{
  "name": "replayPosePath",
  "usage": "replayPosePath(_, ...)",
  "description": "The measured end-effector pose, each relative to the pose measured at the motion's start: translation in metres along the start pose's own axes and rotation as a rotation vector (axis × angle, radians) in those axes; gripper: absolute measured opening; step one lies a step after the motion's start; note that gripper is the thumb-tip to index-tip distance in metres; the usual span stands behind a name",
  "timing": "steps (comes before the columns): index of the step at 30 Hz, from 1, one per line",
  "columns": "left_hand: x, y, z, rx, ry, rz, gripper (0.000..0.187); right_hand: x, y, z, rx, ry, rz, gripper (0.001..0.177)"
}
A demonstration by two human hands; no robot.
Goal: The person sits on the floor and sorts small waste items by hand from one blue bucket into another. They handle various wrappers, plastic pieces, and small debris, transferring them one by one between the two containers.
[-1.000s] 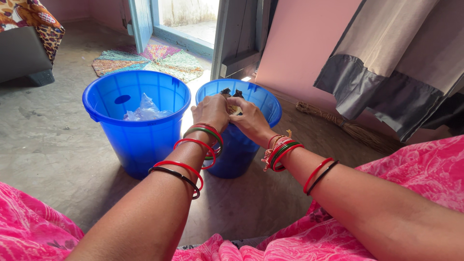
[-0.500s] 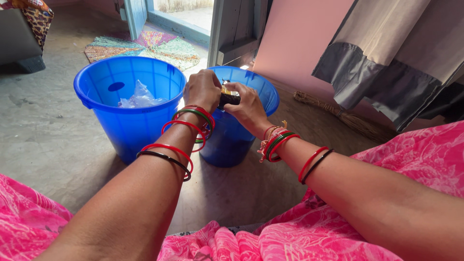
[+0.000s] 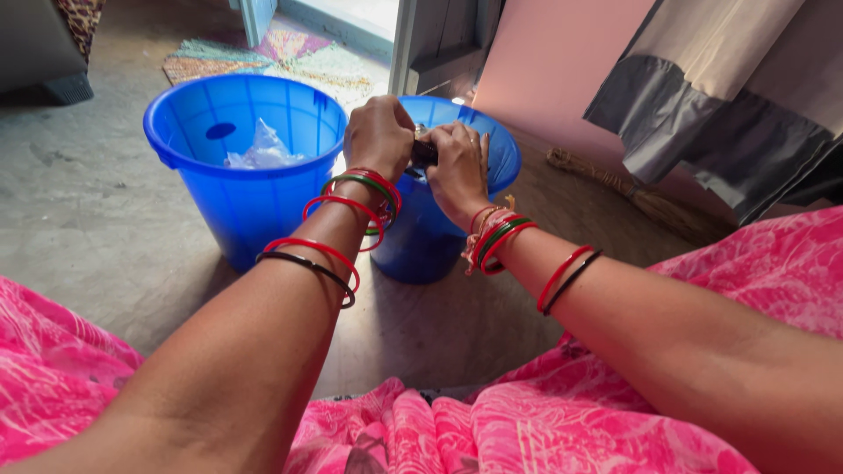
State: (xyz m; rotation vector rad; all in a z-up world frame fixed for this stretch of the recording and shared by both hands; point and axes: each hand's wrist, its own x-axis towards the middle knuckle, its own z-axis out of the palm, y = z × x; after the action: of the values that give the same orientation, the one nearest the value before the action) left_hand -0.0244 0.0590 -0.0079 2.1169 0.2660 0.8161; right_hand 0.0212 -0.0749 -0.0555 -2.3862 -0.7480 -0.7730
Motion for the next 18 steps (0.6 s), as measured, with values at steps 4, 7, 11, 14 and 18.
replayPosePath(4,0.0,-0.006,0.004,0.003,0.017,0.016,0.008,0.0,0.004,0.003,0.019,0.015,-0.01,0.038)
replayPosePath(7,0.0,-0.009,0.007,-0.017,0.025,0.024,0.006,0.002,0.008,0.007,0.024,0.016,0.002,0.036)
replayPosePath(11,0.0,-0.008,0.007,-0.086,0.028,0.021,0.012,0.004,0.015,0.012,0.064,0.021,0.022,0.033)
replayPosePath(14,-0.001,-0.005,0.005,-0.103,0.046,0.013,0.017,0.008,0.02,0.014,0.122,0.09,0.037,0.025)
replayPosePath(18,-0.003,-0.004,0.008,-0.203,-0.076,-0.16,0.02,0.018,0.027,0.011,0.232,0.114,0.186,0.02)
